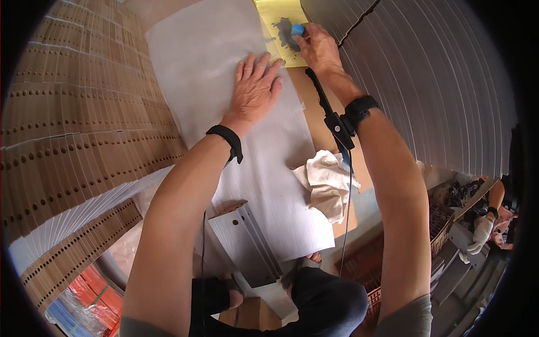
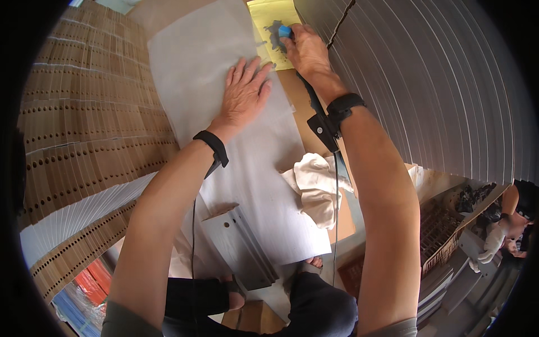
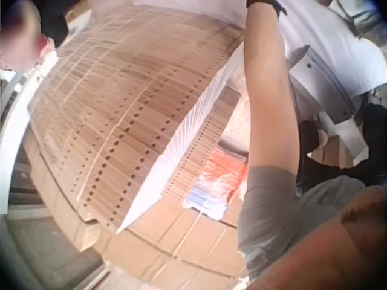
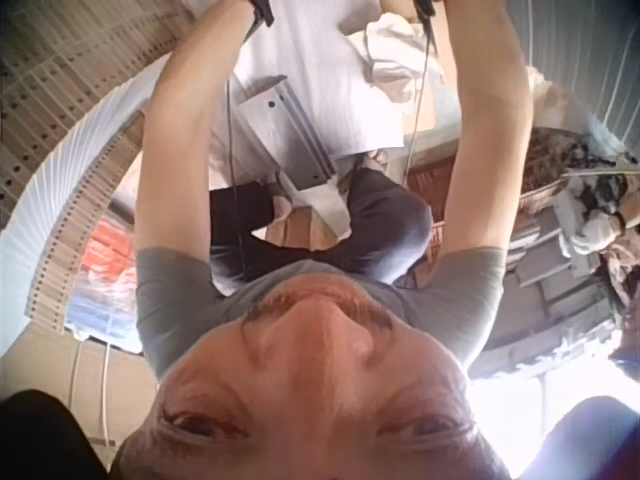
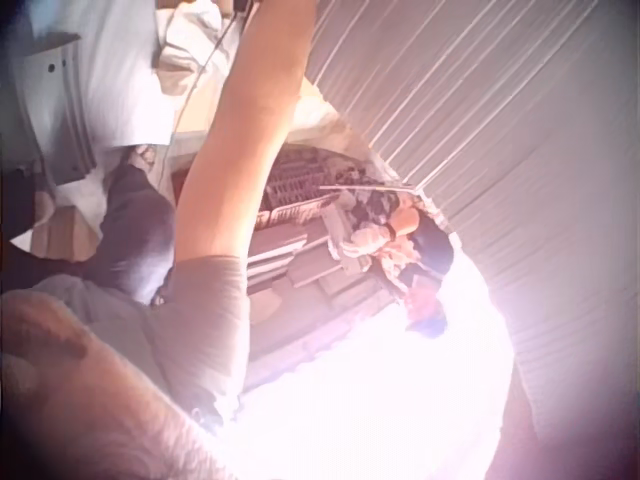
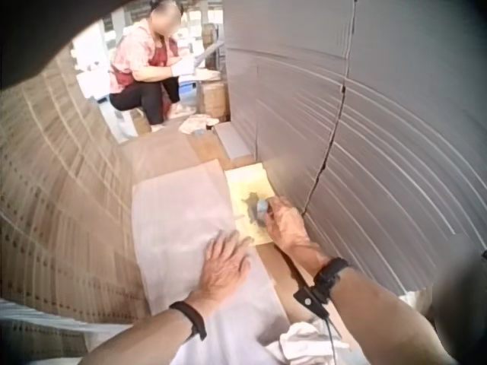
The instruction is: Wiping and inspecting finished wood or bamboo panels to remove dust and smooth edges in a manufacturing facility.
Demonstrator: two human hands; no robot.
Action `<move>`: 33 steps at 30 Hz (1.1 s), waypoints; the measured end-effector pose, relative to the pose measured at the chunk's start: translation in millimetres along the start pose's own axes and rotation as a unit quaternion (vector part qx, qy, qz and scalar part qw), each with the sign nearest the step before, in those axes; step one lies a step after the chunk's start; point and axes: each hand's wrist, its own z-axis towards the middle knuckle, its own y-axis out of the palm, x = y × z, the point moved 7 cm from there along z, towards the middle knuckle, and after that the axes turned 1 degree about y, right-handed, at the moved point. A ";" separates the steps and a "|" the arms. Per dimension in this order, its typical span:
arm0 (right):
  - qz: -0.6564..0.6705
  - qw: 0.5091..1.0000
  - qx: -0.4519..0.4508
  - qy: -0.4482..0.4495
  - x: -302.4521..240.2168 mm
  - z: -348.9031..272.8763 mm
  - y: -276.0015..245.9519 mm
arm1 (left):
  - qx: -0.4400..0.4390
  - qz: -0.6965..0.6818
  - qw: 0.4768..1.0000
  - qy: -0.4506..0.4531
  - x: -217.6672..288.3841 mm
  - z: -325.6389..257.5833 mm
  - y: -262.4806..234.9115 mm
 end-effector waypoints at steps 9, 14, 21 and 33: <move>-0.048 0.998 -0.040 -0.006 8.5 18.4 11.7 | 0.003 -0.007 1.000 -0.009 1.8 -0.4 -5.7; -0.037 0.998 -0.029 -0.041 7.8 27.8 11.6 | -0.005 -0.006 1.000 -0.016 1.8 -0.2 -3.9; -0.057 0.996 -0.061 -0.035 11.3 25.1 9.0 | -0.001 -0.011 1.000 -0.009 4.3 -0.9 -7.5; 0.012 0.998 -0.061 -0.004 9.3 25.6 7.1 | 0.008 -0.002 1.000 -0.008 3.3 -0.8 -6.2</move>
